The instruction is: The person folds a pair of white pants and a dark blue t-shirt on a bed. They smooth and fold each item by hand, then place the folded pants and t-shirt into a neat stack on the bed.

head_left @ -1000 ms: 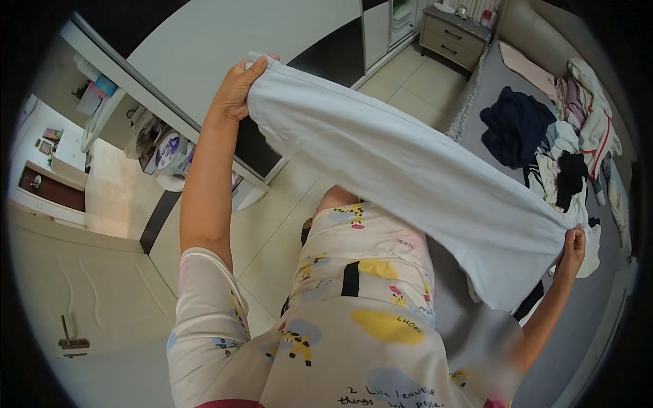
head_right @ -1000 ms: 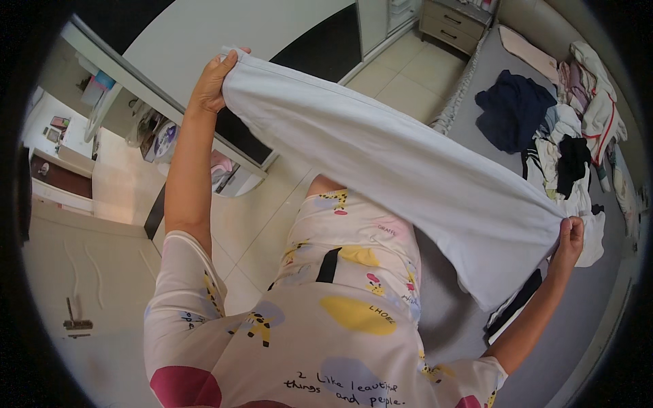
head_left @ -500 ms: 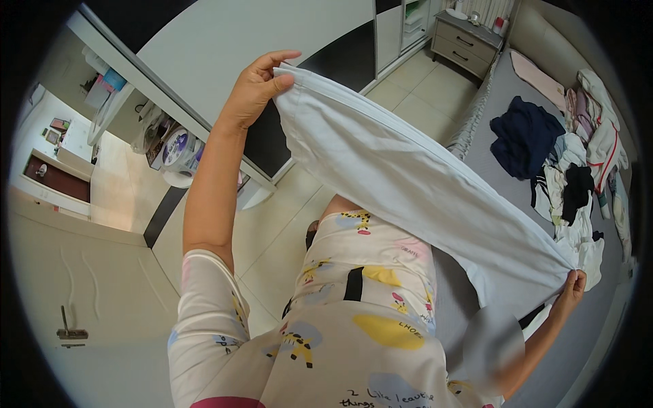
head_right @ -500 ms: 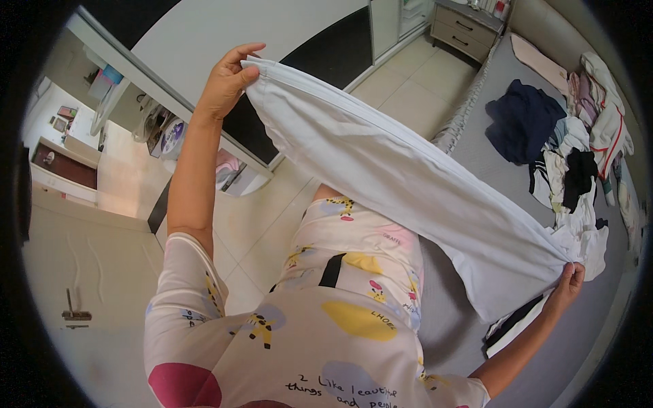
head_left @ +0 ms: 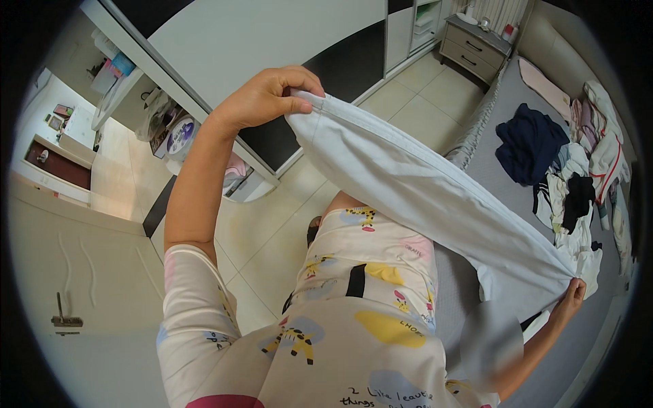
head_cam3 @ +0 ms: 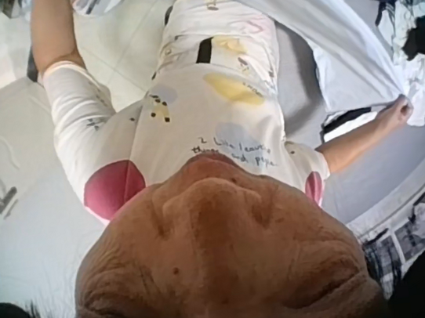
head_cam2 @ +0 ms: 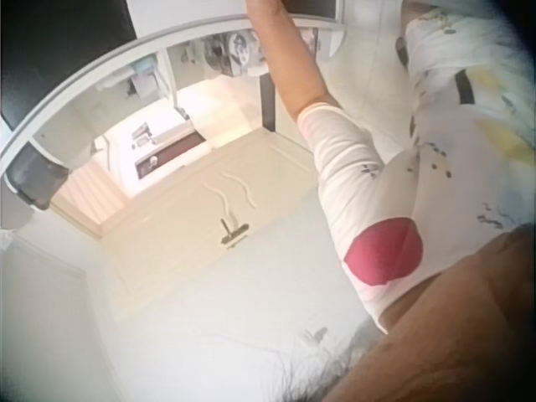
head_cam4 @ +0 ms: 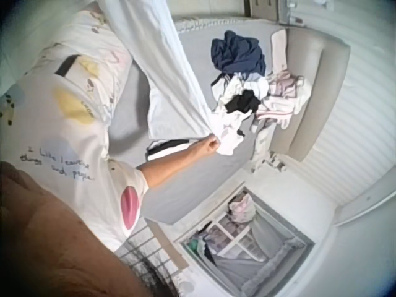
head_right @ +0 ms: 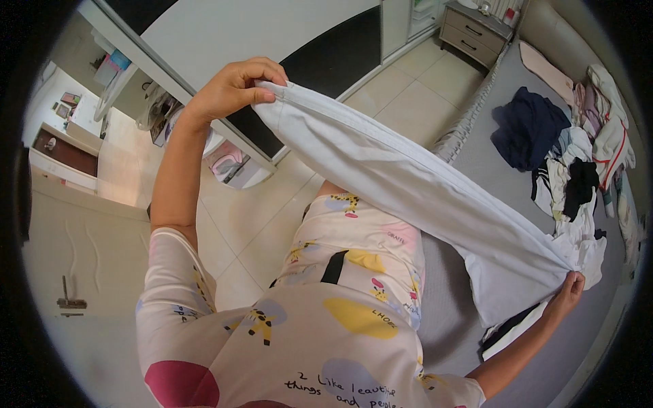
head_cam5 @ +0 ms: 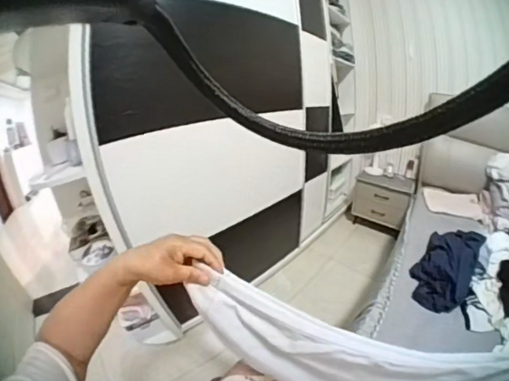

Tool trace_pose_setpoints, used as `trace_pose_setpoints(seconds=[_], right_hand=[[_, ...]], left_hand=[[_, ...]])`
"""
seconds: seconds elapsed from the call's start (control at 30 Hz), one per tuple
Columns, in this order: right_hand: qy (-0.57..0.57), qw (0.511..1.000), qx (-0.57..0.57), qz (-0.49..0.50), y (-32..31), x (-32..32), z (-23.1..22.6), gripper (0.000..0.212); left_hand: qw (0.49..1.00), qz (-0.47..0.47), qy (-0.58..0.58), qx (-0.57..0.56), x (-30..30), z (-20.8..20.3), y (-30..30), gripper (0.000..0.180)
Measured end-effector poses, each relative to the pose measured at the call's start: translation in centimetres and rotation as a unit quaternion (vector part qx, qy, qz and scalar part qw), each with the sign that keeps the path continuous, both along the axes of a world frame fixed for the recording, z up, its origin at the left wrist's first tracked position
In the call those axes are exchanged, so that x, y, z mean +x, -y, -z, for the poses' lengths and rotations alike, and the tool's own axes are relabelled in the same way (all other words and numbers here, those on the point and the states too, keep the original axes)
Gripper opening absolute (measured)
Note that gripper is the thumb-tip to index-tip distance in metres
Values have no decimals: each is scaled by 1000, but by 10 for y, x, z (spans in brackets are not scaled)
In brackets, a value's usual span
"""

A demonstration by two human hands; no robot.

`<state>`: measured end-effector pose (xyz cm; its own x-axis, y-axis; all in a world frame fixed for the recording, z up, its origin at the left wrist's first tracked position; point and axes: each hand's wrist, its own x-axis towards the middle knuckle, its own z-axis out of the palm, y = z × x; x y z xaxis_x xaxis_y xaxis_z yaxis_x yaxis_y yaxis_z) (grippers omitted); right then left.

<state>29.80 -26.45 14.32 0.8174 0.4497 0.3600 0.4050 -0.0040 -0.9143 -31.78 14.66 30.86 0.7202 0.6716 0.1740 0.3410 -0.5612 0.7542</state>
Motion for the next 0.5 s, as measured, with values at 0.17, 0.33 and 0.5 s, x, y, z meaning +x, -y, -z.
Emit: trace_pose_setpoints(seconds=[0.17, 0.33, 0.5], right_hand=[[-28, 1000, 6, -1, 10, 1, -2, 10], [-14, 998, -39, 38, 20, -22, -12, 11], [31, 995, -84, 36, 28, -40, -18, 9]], left_hand=[[999, -15, -26, -12, -5, 5, 5, 13], [1000, -24, -6, 5, -2, 8, 7, 12], [982, -138, 117, 48, -36, 30, 6, 11]])
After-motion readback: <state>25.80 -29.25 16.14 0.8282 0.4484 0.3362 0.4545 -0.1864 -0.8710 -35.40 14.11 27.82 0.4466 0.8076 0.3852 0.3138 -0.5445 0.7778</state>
